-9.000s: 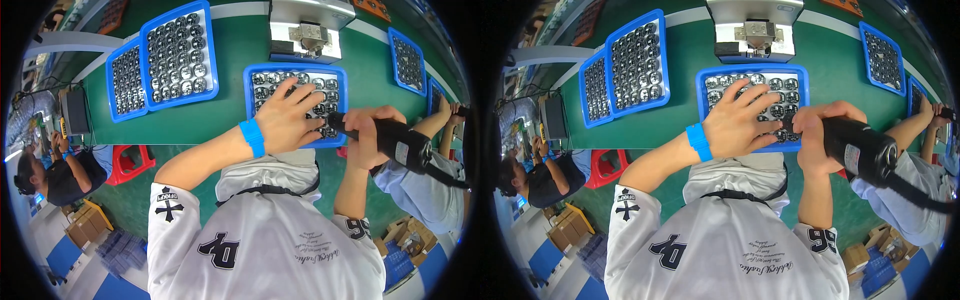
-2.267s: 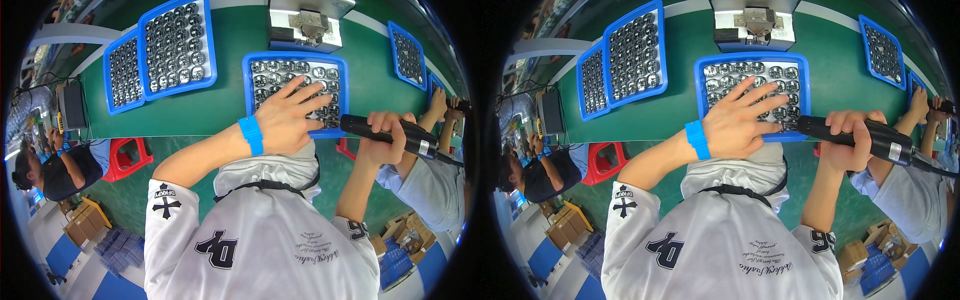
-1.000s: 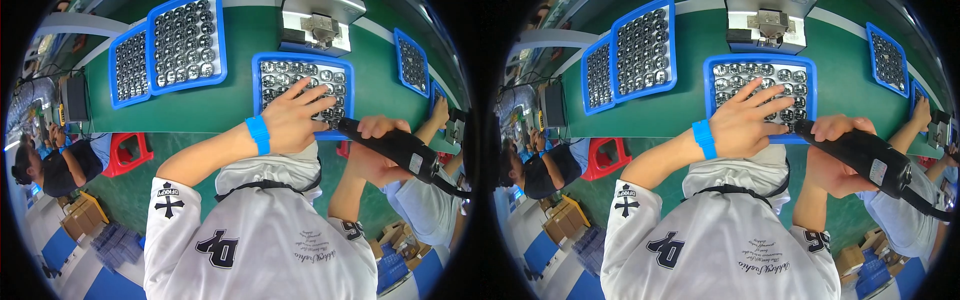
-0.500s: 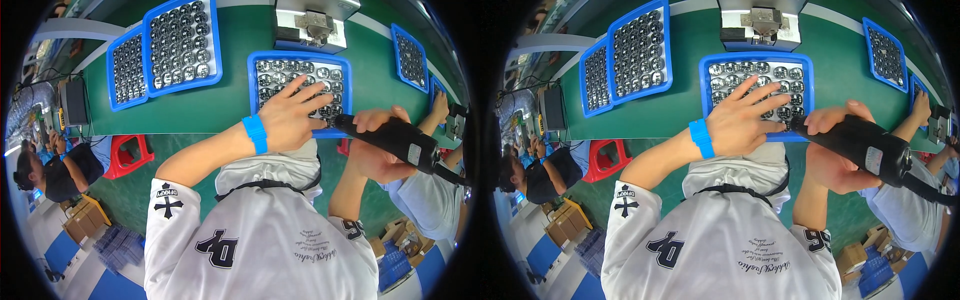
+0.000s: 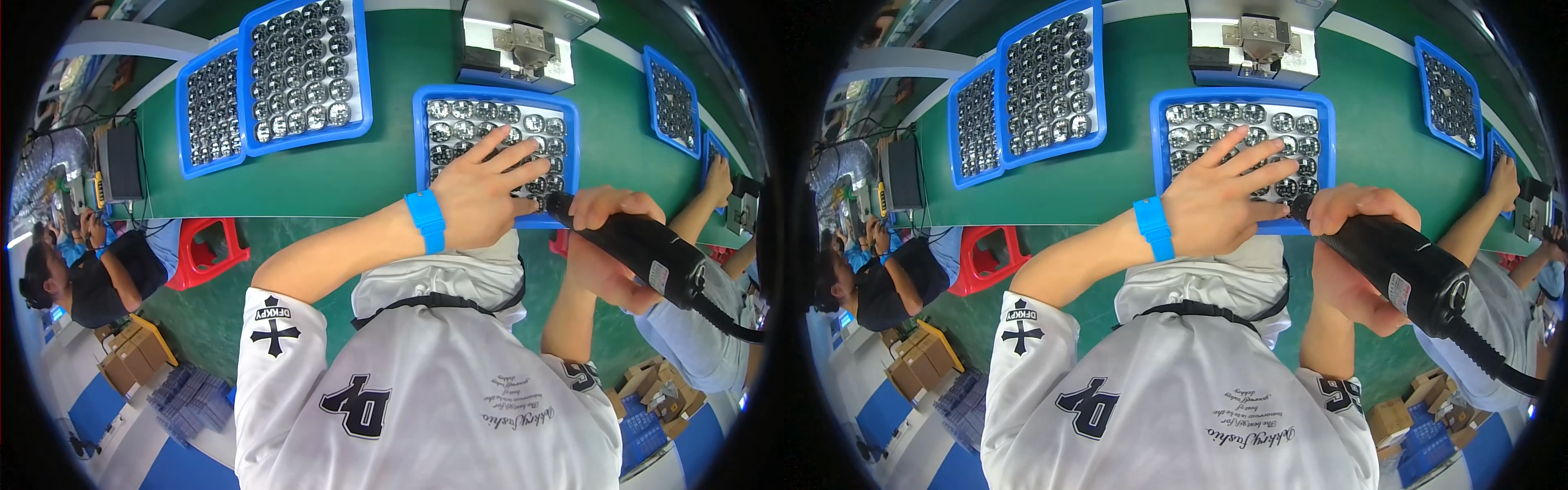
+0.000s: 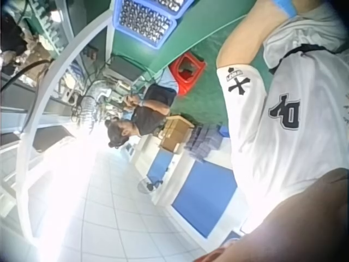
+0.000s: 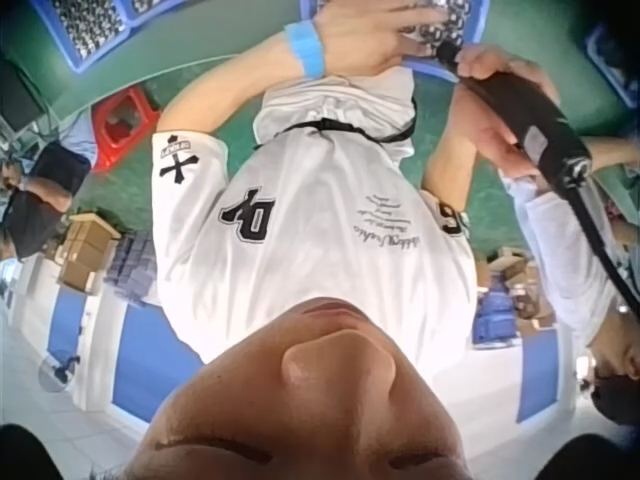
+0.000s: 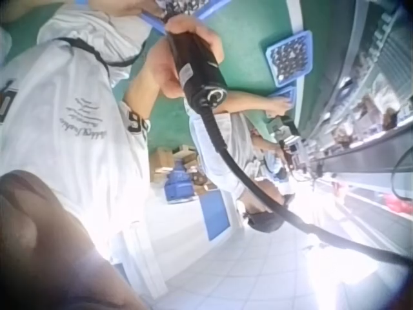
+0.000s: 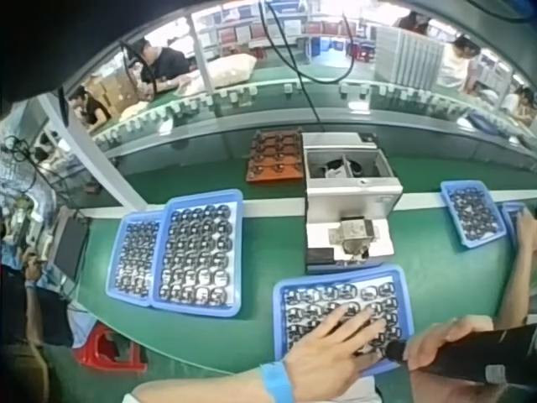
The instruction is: The person fastens screws into small electronic components in a tray using an electric screwdriver.
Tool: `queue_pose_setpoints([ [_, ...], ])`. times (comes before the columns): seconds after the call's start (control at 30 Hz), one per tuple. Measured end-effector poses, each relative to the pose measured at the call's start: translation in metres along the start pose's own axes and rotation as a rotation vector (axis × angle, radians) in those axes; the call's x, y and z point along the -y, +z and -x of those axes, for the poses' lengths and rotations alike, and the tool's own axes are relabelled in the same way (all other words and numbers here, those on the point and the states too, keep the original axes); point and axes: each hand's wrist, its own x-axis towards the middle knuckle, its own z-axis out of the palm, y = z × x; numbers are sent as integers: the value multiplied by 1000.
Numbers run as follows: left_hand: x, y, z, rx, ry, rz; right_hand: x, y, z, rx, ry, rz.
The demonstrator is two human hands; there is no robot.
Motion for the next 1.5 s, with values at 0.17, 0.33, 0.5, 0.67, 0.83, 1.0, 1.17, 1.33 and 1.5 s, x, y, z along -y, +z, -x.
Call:
queue_pose_setpoints([
  [0.17,0,3,2,-13,-2,-14,-3,-1,3,-41,13,-17],
  [0.33,1,-2,-3,-11,57,-40,0,-1,-2,3,34,-23],
  [0.5,3,4,-2,-41,97,-81,-3,2,5,51,-22,-22],
  [0.67,5,7,-4,-33,131,-121,-2,0,7,79,-48,-12],
  [0.83,4,6,-4,-10,114,-113,-2,0,6,15,-18,-8],
  [1.0,4,5,-5,2,113,-115,-3,-2,3,9,-11,-15],
  [1.17,5,5,-7,-6,120,-105,-6,-2,2,13,-37,0],
  [1.33,2,4,-6,13,56,-71,7,4,-10,-118,146,65],
  [1.5,2,5,-3,-6,71,-82,35,3,-66,-49,64,-153],
])
